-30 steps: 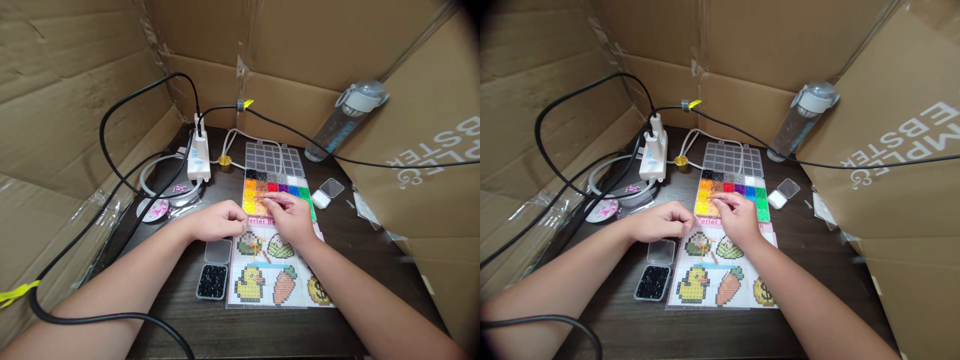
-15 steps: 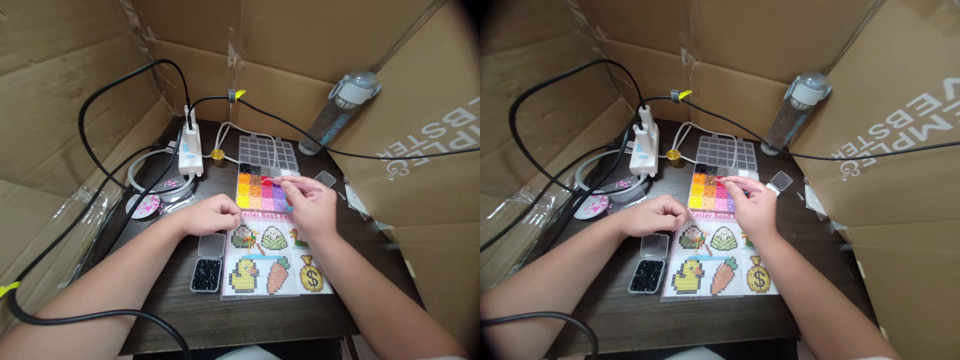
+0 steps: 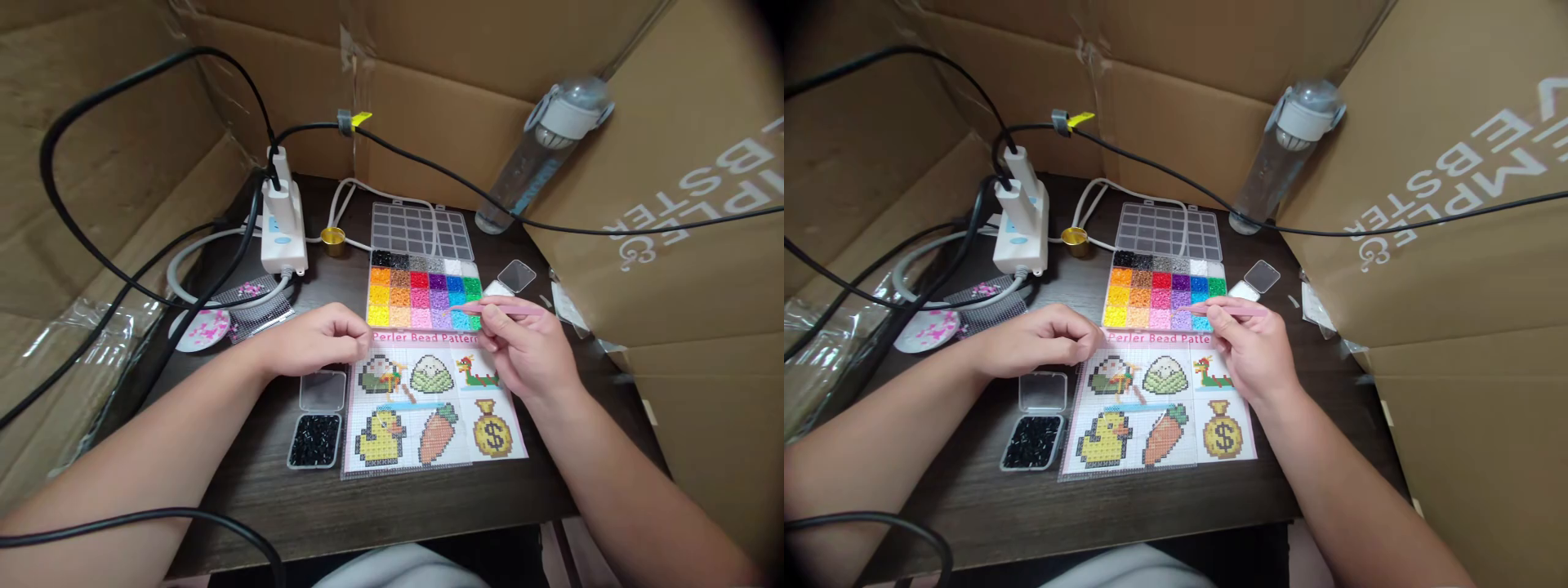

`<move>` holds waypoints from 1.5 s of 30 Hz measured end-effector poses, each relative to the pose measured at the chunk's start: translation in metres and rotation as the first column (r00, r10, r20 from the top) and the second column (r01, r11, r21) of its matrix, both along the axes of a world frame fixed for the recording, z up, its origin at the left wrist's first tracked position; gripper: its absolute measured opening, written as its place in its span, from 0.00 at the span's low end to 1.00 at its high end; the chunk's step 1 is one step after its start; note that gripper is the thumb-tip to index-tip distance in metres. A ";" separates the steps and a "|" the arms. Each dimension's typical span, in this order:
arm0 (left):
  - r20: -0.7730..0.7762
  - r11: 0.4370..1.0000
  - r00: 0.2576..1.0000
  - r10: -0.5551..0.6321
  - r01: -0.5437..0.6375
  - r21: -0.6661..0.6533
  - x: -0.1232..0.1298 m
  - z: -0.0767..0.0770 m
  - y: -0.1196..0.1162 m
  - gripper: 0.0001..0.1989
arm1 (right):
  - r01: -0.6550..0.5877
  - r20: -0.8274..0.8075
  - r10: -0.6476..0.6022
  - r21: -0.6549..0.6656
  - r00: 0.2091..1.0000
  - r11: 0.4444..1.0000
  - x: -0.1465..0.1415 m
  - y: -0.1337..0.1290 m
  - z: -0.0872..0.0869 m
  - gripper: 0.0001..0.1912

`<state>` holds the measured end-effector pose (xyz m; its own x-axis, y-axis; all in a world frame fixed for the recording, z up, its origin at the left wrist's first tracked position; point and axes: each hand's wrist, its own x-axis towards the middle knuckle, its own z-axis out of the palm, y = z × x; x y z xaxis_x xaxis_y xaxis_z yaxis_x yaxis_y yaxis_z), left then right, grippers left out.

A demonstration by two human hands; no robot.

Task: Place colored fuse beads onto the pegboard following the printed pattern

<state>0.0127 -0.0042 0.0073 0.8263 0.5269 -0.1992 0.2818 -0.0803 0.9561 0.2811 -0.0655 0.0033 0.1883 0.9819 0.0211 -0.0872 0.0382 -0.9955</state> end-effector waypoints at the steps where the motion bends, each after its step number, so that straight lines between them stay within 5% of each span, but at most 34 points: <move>1: 0.005 1.000 1.000 0.004 -0.004 0.002 0.000 0.000 0.000 0.14 | -0.010 -0.017 0.010 -0.018 1.000 1.000 0.000 0.000 -0.003 0.05; 13: -0.003 1.000 1.000 -0.017 0.017 0.021 0.001 0.001 0.000 0.14 | -0.079 0.137 0.094 -0.111 0.986 0.991 -0.003 -0.008 -0.015 0.08; 23: -0.018 0.999 0.999 -0.029 0.030 0.046 0.001 0.000 0.001 0.13 | -0.211 0.308 0.217 -0.053 0.926 0.976 -0.026 -0.013 -0.013 0.04; 34: -0.018 0.997 0.999 -0.039 0.040 0.062 0.001 0.000 0.001 0.13 | -0.105 0.224 0.125 -0.099 0.967 0.989 -0.009 -0.008 -0.018 0.07; 45: -0.028 0.997 0.999 -0.037 0.039 0.062 -0.002 -0.002 0.002 0.13 | -0.139 0.062 0.144 -0.077 0.988 0.987 0.004 0.000 -0.015 0.06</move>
